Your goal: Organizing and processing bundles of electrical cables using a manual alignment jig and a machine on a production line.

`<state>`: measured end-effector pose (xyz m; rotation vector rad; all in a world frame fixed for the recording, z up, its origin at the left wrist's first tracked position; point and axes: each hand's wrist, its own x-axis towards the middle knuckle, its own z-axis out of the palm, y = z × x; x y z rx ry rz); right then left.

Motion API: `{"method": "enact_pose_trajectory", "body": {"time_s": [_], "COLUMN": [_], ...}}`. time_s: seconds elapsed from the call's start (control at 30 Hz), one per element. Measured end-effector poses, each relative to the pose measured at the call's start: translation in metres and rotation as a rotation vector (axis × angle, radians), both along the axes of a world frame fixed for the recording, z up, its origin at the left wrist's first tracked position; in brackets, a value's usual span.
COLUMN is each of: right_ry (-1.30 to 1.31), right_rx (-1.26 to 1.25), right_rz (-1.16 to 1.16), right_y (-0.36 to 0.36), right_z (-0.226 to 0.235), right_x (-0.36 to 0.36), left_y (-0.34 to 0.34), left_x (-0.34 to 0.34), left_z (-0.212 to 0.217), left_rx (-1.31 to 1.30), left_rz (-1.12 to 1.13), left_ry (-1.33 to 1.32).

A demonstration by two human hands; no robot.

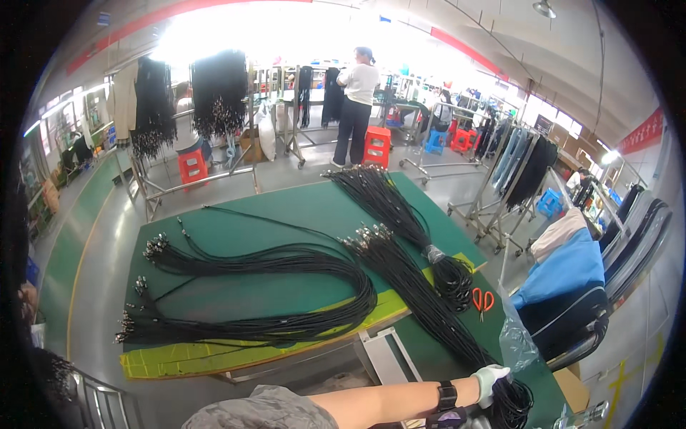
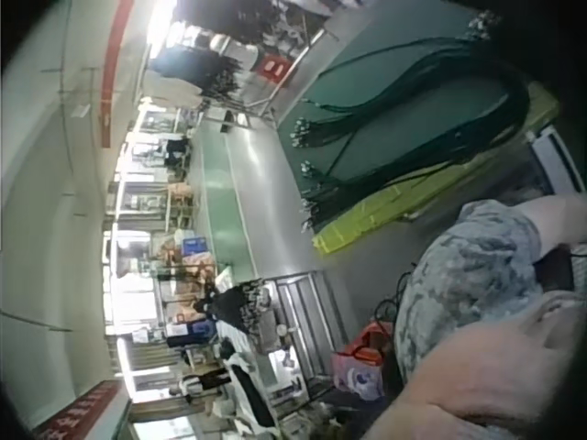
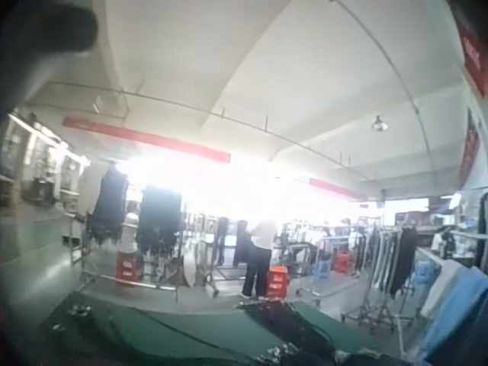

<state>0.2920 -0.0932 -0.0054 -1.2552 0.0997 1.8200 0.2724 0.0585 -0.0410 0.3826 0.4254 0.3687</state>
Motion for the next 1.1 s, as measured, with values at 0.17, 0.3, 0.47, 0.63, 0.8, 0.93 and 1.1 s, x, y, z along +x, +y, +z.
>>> {"method": "enact_pose_trajectory", "body": {"time_s": [0.17,0.3,0.47,0.63,0.8,0.93,1.1], "right_ry": [-0.368,-0.56,0.293,0.352,0.31,0.046,-1.384], "right_rx": [0.297,0.235,0.277,0.34,0.387,0.401,0.228], "right_rz": [-0.346,-0.16,-0.197,-0.355,-0.468,-0.31,0.115], "right_y": [0.02,0.019,-0.002,0.0,0.0,0.011,0.013], "right_z": [-0.029,-0.007,0.002,0.022,0.026,0.028,0.044], "right_x": [-0.003,0.005,0.026,0.024,0.036,0.035,0.009], "left_y": [0.003,0.011,0.038,0.02,-0.025,-0.045,-0.052], "left_x": [-0.005,-0.003,-0.01,-0.021,-0.052,-0.062,-0.058], "left_z": [-0.003,-0.004,-0.022,-0.022,0.006,0.0,-0.002], "left_rx": [0.14,0.203,0.46,0.496,0.681,0.245,-0.063], "left_rz": [0.004,-0.064,-0.324,-0.118,0.233,0.302,0.265], "left_ry": [-0.038,0.056,0.142,0.092,0.283,0.165,0.138]}}
